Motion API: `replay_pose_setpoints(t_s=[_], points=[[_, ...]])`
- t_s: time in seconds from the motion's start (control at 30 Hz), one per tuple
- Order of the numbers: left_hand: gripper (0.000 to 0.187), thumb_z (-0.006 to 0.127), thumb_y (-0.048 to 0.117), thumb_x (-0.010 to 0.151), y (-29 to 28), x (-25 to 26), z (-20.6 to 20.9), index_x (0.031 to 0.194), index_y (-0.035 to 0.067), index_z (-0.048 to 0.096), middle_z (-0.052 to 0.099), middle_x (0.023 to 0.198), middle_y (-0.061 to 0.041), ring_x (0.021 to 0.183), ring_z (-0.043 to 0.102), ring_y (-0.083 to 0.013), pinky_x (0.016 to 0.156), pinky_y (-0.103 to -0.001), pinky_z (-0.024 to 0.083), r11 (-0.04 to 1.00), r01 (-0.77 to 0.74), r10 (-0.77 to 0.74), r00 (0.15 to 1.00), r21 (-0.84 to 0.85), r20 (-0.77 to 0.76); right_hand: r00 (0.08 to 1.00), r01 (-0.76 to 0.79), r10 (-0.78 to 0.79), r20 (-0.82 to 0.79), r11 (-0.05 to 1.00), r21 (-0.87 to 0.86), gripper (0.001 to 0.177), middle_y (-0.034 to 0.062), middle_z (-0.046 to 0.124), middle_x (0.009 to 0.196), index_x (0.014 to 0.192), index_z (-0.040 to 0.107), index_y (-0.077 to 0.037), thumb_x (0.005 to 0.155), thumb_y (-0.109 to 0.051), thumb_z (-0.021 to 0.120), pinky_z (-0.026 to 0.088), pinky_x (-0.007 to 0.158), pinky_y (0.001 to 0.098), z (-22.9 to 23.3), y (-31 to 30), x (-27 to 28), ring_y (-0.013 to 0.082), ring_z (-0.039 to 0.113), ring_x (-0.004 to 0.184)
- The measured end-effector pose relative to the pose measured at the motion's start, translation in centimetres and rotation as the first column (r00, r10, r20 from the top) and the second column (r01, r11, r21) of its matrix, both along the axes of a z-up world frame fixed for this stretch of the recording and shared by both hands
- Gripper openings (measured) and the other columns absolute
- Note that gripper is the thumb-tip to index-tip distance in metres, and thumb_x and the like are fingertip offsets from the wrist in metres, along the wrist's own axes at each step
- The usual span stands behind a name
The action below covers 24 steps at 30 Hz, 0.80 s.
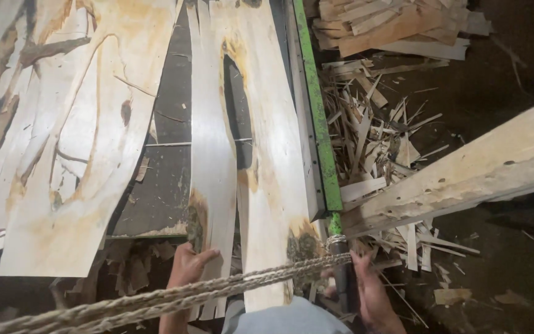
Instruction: Organizing and moving various wood veneer scraps and strips at a cutting station.
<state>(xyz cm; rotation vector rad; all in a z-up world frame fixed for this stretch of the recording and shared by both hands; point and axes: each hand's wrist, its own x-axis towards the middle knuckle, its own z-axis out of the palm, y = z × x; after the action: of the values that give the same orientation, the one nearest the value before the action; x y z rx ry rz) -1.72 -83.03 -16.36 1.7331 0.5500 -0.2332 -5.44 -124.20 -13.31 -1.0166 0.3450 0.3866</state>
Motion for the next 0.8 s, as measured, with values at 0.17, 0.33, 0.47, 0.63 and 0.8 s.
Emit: replay_pose_setpoints(t_s=[0.17,0.33,0.47,0.63,0.8], points=[[0.04,0.08,0.012,0.077,0.3,3.2,-3.6,0.106,-0.011,0.066,0.075,0.084,-0.022,0.067,0.074,-0.0266,0.061,-0.042,0.062,1.0,0.007,-0.009,0.996,-0.018,-0.087,0.977,-0.124,0.057,-0.206,0.937,-0.327,0.058,0.0105,0.059,0.076,0.128,0.049,-0.004,0.081,-0.016,0.081,0.046,0.044,0.0358,3.5,1.5,-1.3,0.0184,0.057,0.052],[0.063,0.084,0.018,0.071,3.3,3.2,-7.7,0.12,-0.015,0.063,0.075,0.101,-0.031,0.083,0.075,-0.0349,0.071,-0.045,0.061,0.998,-0.023,0.02,0.999,-0.064,-0.046,0.986,-0.047,-0.017,-0.168,0.928,-0.37,0.056,0.0056,0.058,0.07,0.126,0.052,-0.013,0.075,-0.002,0.071,0.044,0.038,0.0321,8.2,3.4,-0.8,0.0156,0.055,0.047],[0.08,0.088,0.025,0.073,2.7,1.9,-9.0,0.133,-0.014,0.051,0.06,0.123,-0.035,0.102,0.063,-0.043,0.084,-0.051,0.052,0.99,0.009,-0.004,0.999,0.141,-0.042,0.992,-0.052,0.01,-0.129,0.943,-0.329,0.05,0.0064,0.055,0.068,0.123,0.051,-0.006,0.077,0.0,0.069,0.043,0.037,0.033,8.1,3.0,-1.2,0.0158,0.054,0.047],[0.069,0.082,0.032,0.082,-2.6,-3.4,-7.5,0.135,-0.003,0.056,0.059,0.133,-0.021,0.118,0.058,-0.0423,0.097,-0.05,0.046,0.691,-0.463,0.326,0.885,0.555,0.333,0.991,-0.034,-0.009,-0.13,0.947,-0.32,0.049,0.0085,0.058,0.07,0.123,0.052,-0.008,0.077,-0.001,0.065,0.044,0.039,0.0316,7.1,2.5,-1.4,0.0163,0.055,0.048],[0.054,0.07,0.053,0.093,-5.0,-10.6,-8.6,0.092,-0.001,0.074,0.07,0.088,-0.014,0.084,0.067,-0.0302,0.075,-0.041,0.051,0.927,-0.201,0.287,0.924,0.316,-0.253,0.99,-0.02,-0.029,-0.135,0.938,-0.346,0.048,0.0075,0.055,0.07,0.123,0.051,-0.006,0.078,0.001,0.066,0.042,0.039,0.0307,8.1,3.2,-1.6,0.0155,0.052,0.048]])
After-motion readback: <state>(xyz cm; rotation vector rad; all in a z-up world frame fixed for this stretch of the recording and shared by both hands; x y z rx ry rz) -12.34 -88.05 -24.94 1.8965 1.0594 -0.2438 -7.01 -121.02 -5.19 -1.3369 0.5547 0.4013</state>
